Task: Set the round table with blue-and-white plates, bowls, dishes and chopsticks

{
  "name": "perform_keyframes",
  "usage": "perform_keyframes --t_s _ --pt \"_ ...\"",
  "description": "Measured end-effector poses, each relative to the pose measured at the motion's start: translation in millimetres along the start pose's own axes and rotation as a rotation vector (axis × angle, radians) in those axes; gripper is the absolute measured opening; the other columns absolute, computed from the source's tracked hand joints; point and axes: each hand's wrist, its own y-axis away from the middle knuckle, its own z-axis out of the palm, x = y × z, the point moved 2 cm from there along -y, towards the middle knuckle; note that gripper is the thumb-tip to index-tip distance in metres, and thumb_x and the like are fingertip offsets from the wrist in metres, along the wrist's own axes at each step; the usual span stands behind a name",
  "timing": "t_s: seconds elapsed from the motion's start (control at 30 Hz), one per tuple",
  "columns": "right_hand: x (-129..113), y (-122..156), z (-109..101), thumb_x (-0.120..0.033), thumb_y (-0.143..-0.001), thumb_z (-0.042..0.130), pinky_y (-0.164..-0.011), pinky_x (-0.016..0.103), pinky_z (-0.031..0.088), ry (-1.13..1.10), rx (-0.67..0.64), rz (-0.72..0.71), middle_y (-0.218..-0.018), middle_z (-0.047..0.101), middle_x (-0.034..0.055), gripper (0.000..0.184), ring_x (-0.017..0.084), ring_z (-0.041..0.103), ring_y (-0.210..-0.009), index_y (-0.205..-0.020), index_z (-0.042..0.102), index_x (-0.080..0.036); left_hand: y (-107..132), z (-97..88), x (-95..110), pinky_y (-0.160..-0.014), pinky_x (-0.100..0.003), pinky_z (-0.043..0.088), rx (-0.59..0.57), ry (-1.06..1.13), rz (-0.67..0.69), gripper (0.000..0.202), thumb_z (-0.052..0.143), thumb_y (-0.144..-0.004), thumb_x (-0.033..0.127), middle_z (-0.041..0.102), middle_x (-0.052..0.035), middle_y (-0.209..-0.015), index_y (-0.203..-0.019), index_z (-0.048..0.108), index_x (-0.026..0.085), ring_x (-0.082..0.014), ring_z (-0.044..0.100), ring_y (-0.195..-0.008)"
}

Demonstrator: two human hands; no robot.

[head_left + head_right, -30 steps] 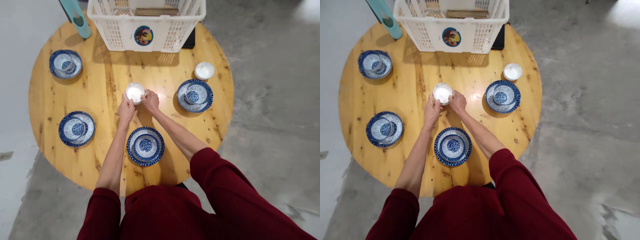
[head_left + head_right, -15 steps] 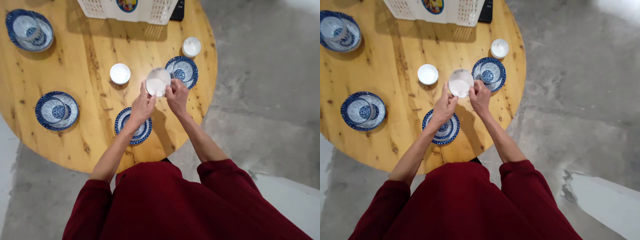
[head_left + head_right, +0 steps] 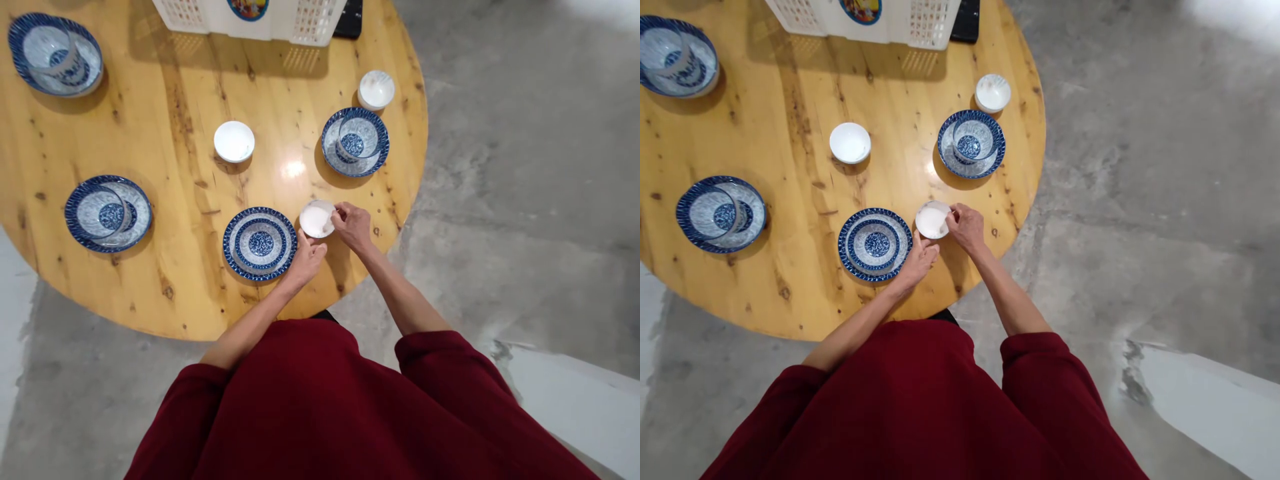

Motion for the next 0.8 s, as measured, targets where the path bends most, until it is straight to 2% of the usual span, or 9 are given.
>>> perform_keyframes --t_s 0.1,0.23,0.43,0.6,0.8 --pt "-0.8 -4.1 5.0 -0.028 -0.084 0.047 -0.074 0.034 0.048 -0.001 -0.014 -0.028 -0.086 0.076 0.0106 0.029 0.026 0.067 -0.079 -0.092 0.074 -0.020 -2.4 -0.3 -4.2 -0.102 -0.041 0.048 0.017 0.017 0.009 0.065 0.054 -0.095 0.028 0.051 -0.0190 -0.153 -0.153 0.026 0.021 -0.0188 0.063 -0.110" --pt "0.5 -7.0 7.7 -0.027 -0.084 0.046 -0.076 0.034 0.048 -0.004 -0.040 -0.052 -0.088 0.076 0.0114 0.030 0.026 0.066 -0.081 -0.092 0.074 -0.020 -5.2 -0.3 -8.0 -0.104 -0.042 0.047 0.008 0.033 0.008 0.061 0.053 -0.094 0.027 0.048 -0.0180 -0.156 -0.150 0.030 0.022 -0.0183 0.062 -0.111" --pt "5.2 -9.8 9.4 -0.027 -0.086 0.045 -0.081 0.037 0.050 -0.030 -0.053 -0.052 -0.095 0.077 0.0132 0.032 0.028 0.068 -0.087 -0.098 0.074 -0.019 -8.9 1.7 -9.1 -0.107 -0.047 0.046 -0.005 0.038 -0.010 0.068 0.056 -0.092 0.028 0.045 -0.0194 -0.158 -0.153 0.027 0.022 -0.0230 0.059 -0.122" --pt "8.7 -12.6 12.2 -0.025 -0.087 0.046 -0.087 0.039 0.052 -0.052 -0.071 -0.059 -0.102 0.076 0.0143 0.033 0.029 0.068 -0.094 -0.103 0.074 -0.020 -10.6 1.8 -11.2 -0.108 -0.052 0.044 -0.007 0.045 -0.020 0.076 0.060 -0.091 0.033 0.044 -0.0184 -0.159 -0.157 0.023 0.027 -0.0260 0.058 -0.125" --pt "11.1 -11.9 13.5 -0.025 -0.089 0.044 -0.090 0.040 0.052 -0.076 -0.081 -0.059 -0.104 0.076 0.0146 0.036 0.029 0.068 -0.097 -0.109 0.073 -0.019 -8.3 0.6 -11.1 -0.107 -0.049 0.045 0.003 0.019 -0.038 0.077 0.061 -0.093 0.035 0.044 -0.0175 -0.159 -0.159 0.022 0.026 -0.0260 0.057 -0.127"
